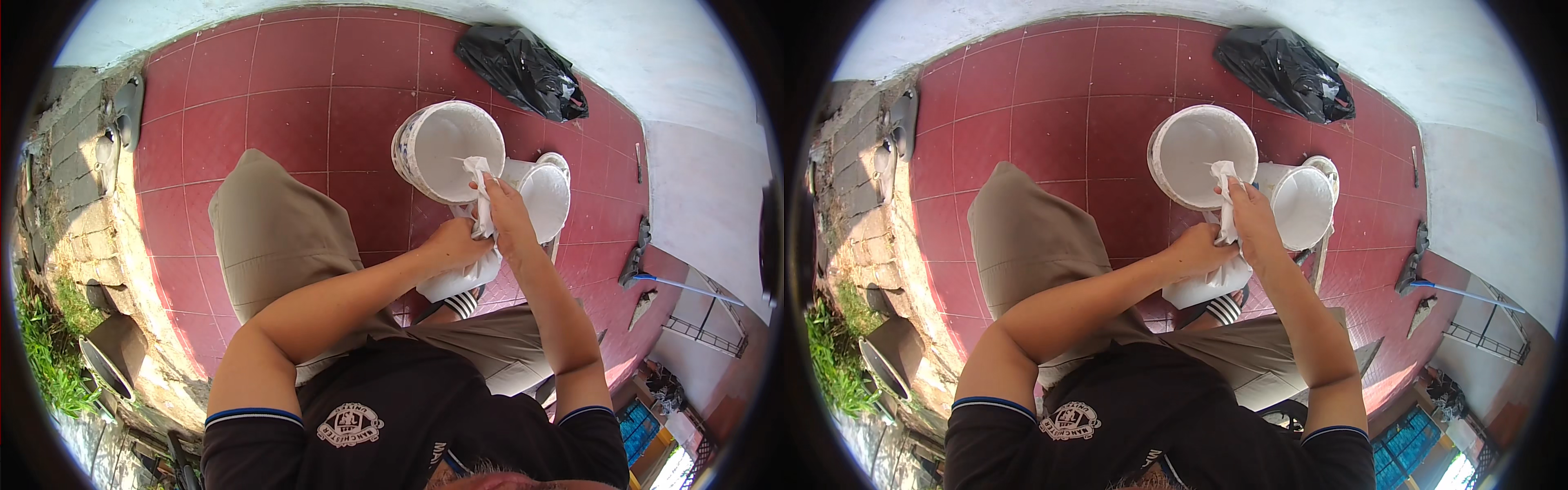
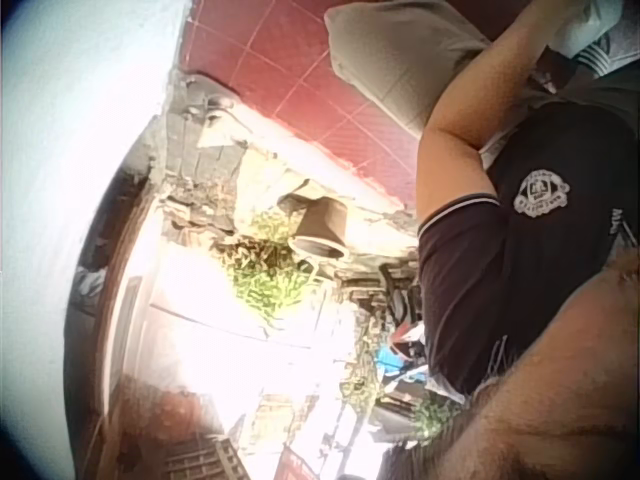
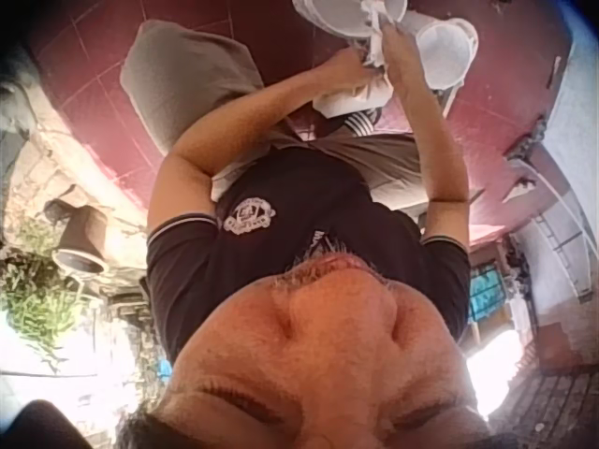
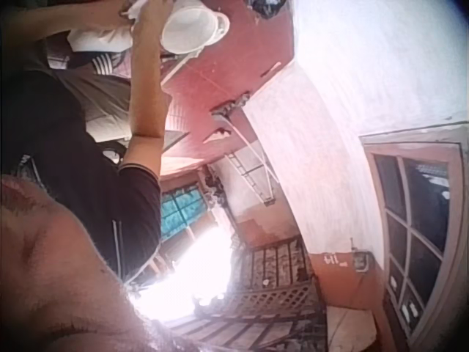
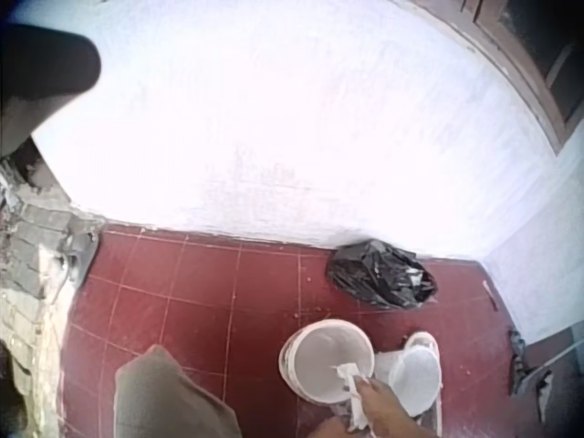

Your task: The person stirs a white liquid in a bucket with a wooden stick and squeezes the contents of a white plastic bag into the bucket.

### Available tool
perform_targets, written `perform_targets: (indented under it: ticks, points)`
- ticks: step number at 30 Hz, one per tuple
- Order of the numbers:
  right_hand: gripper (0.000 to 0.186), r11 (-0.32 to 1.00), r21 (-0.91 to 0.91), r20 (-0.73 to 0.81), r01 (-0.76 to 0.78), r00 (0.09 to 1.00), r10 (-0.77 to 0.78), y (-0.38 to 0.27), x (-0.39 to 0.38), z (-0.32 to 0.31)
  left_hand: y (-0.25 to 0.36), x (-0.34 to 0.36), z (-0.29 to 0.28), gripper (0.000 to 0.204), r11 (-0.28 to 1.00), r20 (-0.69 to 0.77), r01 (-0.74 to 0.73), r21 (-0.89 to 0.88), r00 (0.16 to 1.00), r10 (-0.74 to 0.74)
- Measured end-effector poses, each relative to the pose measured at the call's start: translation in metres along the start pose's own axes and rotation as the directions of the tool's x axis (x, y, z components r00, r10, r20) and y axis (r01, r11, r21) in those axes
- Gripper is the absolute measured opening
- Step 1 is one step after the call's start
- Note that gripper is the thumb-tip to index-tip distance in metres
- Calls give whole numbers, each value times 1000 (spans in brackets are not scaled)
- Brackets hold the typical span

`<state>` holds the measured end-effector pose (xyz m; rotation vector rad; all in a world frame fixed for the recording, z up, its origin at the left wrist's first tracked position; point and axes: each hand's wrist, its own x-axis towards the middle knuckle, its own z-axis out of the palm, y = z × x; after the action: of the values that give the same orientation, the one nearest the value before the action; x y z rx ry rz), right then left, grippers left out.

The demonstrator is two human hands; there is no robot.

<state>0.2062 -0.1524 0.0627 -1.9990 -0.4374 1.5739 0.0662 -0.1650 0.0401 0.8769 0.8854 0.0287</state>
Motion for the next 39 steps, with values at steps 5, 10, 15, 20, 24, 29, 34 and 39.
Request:
perform_targets:
  ticks: [5, 10, 15, 20, 24, 29, 34, 39]
  points:
    - [54, 994, 41, 36, -105, 994, 104, -13, -7, 3, -4, 0, 2, 32, 998, 0, -47, -29, 999, 47]
    - [57, 994, 44, -31, -96, 995, 97, -16, -12, 9, 2, -4, 1, 31, 1000, 27, -1, -1, 1000, 1]
    - [51, 994, 83, -19, -75, 997, 77, -8, -7, 7, -2, -3, 3, 31, 999, -12, -35, 8, 999, 35]
    - [48, 991, 112, 6, -74, 997, 74, -4, -3, 1, -7, 1, 4, 32, 1000, 5, -25, 11, 1000, 25]
    - [41, 992, 111, 1, -63, 998, 63, -9, 1, -2, -12, 6, 9, 35, 998, -19, -35, 47, 999, 36]
    - [46, 991, 105, 69, -76, 995, 69, -17, -4, 1, -24, 12, 11, 44, 998, -10, -39, 48, 999, 39]
    - [48, 994, 17, 156, -106, 982, 103, -21, -1, -3, 3, -3, 5, 33, 997, 37, 63, -51, 997, -61]
    - [50, 989, 56, 131, -134, 983, 126, -21, -3, 6, 1, -1, 3, 29, 988, 59, 85, -126, 995, -78]
